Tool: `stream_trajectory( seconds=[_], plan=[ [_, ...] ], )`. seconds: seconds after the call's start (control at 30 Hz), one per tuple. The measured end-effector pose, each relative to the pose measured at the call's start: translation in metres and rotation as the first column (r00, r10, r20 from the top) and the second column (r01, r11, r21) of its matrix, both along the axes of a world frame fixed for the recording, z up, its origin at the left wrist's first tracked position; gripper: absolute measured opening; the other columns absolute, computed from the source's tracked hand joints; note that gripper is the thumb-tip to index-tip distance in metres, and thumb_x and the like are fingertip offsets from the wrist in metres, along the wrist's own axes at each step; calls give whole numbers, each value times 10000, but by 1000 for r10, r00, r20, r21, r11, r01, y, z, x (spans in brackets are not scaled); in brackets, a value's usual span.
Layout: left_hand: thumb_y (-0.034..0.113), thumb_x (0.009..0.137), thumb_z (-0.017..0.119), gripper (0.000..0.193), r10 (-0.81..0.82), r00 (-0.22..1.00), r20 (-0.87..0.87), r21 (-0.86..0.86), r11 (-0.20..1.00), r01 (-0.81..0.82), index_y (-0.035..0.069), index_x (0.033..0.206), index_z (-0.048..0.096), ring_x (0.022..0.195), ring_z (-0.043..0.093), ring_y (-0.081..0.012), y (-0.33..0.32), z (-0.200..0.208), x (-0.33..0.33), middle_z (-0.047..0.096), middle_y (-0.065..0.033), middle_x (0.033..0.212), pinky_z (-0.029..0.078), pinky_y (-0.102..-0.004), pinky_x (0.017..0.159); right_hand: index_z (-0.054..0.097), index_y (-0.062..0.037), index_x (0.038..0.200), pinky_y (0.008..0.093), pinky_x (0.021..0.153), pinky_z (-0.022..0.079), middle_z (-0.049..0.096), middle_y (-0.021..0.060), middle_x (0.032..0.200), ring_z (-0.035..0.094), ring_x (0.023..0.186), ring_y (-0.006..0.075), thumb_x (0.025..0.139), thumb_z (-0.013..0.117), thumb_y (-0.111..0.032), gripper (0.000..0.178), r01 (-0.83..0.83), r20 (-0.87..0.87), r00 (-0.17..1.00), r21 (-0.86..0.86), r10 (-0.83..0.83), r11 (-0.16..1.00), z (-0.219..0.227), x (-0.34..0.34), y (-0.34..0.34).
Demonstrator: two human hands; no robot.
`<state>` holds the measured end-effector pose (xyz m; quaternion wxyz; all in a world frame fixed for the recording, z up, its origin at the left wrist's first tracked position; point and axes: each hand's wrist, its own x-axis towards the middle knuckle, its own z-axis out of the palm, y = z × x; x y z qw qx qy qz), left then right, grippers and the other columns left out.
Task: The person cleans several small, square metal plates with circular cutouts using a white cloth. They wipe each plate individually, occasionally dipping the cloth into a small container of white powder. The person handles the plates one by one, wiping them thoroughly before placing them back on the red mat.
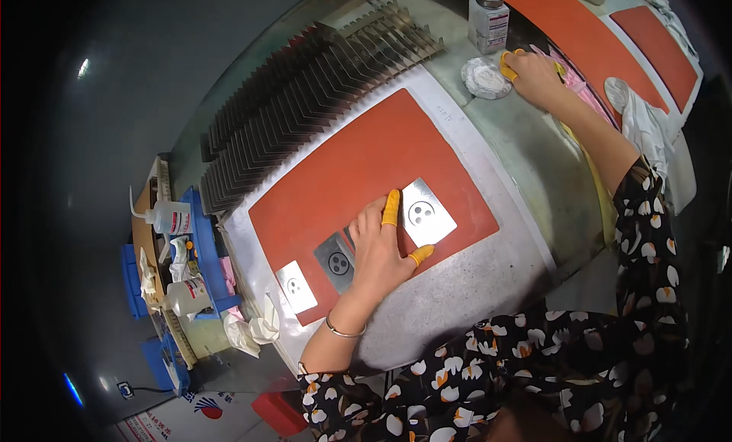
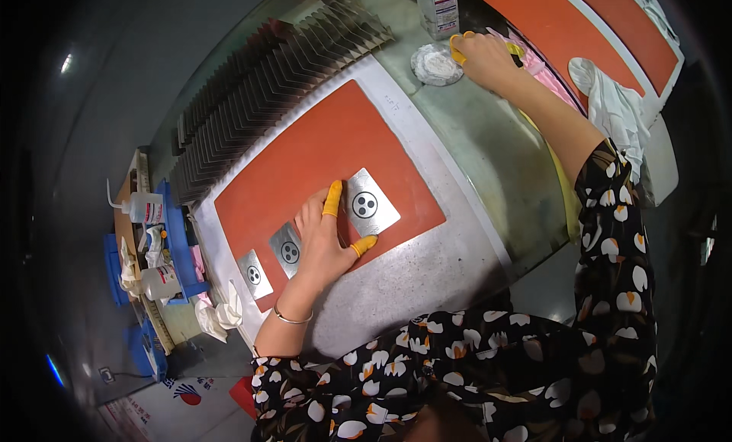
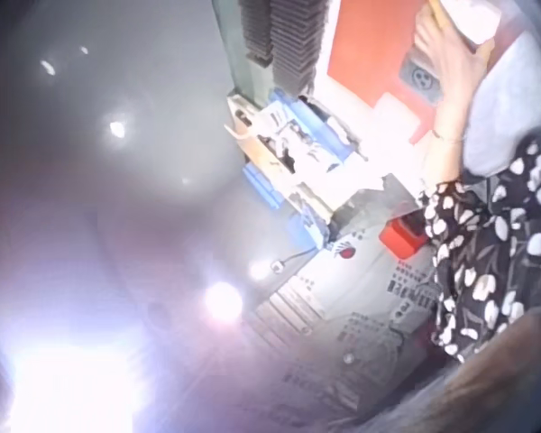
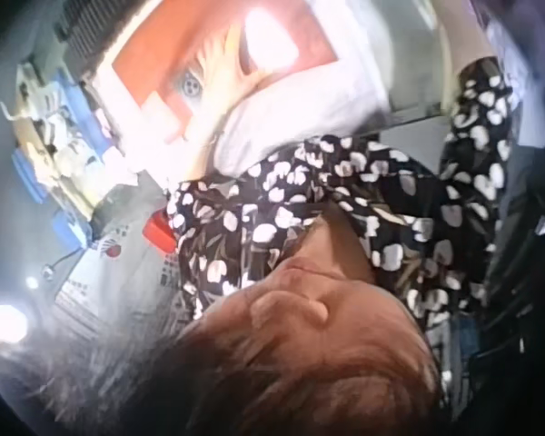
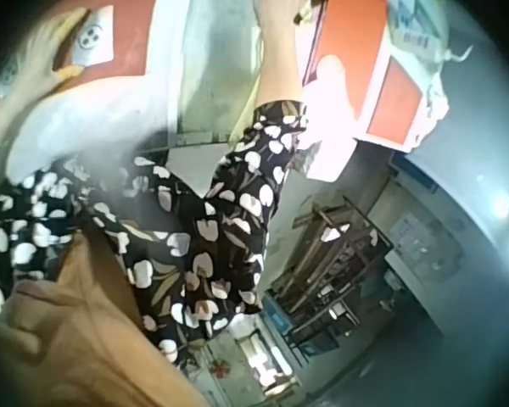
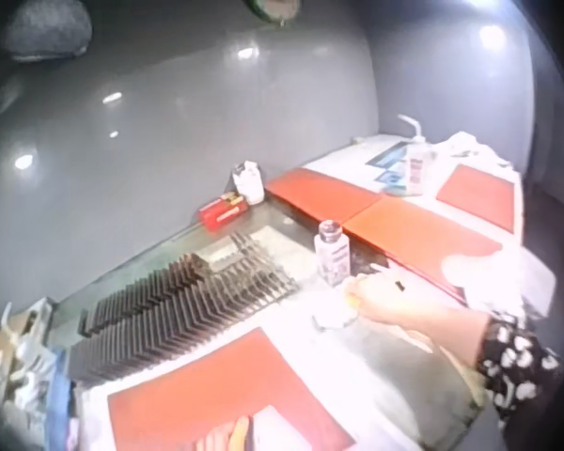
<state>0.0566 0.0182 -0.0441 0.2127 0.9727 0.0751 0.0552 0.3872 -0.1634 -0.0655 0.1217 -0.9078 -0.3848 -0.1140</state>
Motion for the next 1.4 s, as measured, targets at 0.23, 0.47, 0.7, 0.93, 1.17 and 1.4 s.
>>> stream_trajectory(
  seconds=[0.23, 0.47, 0.7, 0.93, 1.17, 1.4],
  plan=[
    [220, 617, 799, 881, -56, 998, 39, -59, 997, 58, 25, 1342, 338, 1155, 374, -331, 9, 10, -10, 382, -162, 1298, 258, -416, 1010, 569, -87, 945, 452, 639, 462, 619, 171, 798, 593, 701, 371, 805, 588, -164, 161, -343, -342, 858, 174, 384, 923, 48, -127, -11],
    [186, 782, 667, 597, 292, 898, 330, -60, 956, -289, 4, 1287, 407, 1190, 393, -324, 101, 0, -114, 439, -164, 1290, 287, -432, 1013, 557, -13, 861, 413, 572, 460, 603, 158, 732, 604, 654, 321, 756, 603, -107, 148, -586, -335, 719, 180, 609, 790, 9, -184, 15],
    [17, 846, 511, 350, 619, 748, 237, -28, 775, -632, -33, 1192, 492, 1080, 486, -327, 179, -27, -197, 492, -179, 1177, 380, -354, 917, 566, -3, 752, 397, 510, 445, 571, 149, 659, 599, 616, 304, 678, 592, -12, 78, -777, -382, 565, 51, 731, 627, 15, -217, 66],
    [38, 843, 458, 324, 448, 832, 327, 304, 784, -541, -38, 1154, 512, 1052, 481, -365, 197, -48, -178, 492, -194, 1178, 382, -406, 910, 559, -48, 774, 392, 534, 446, 557, 96, 680, 583, 635, 277, 765, 568, -109, 62, -743, -274, 616, 108, 738, 660, 3, -214, 47],
    [24, 831, 455, 337, 371, 884, 284, 365, 811, -458, -40, 1158, 506, 1076, 460, -355, 200, -50, -189, 495, -182, 1190, 368, -418, 922, 543, -33, 769, 419, 567, 443, 578, 133, 724, 590, 653, 307, 744, 576, -81, 63, -721, -430, 652, -96, 625, 686, 25, -189, 19],
    [43, 846, 455, 290, 586, 808, 60, 291, 764, -575, -83, 1104, 498, 1077, 432, -382, 194, -31, -149, 448, -216, 1217, 351, -436, 921, 571, -29, 792, 398, 529, 448, 576, 132, 669, 582, 592, 311, 726, 592, -50, 73, -703, -223, 665, 134, 713, 698, -4, -171, 60]
  ],
)
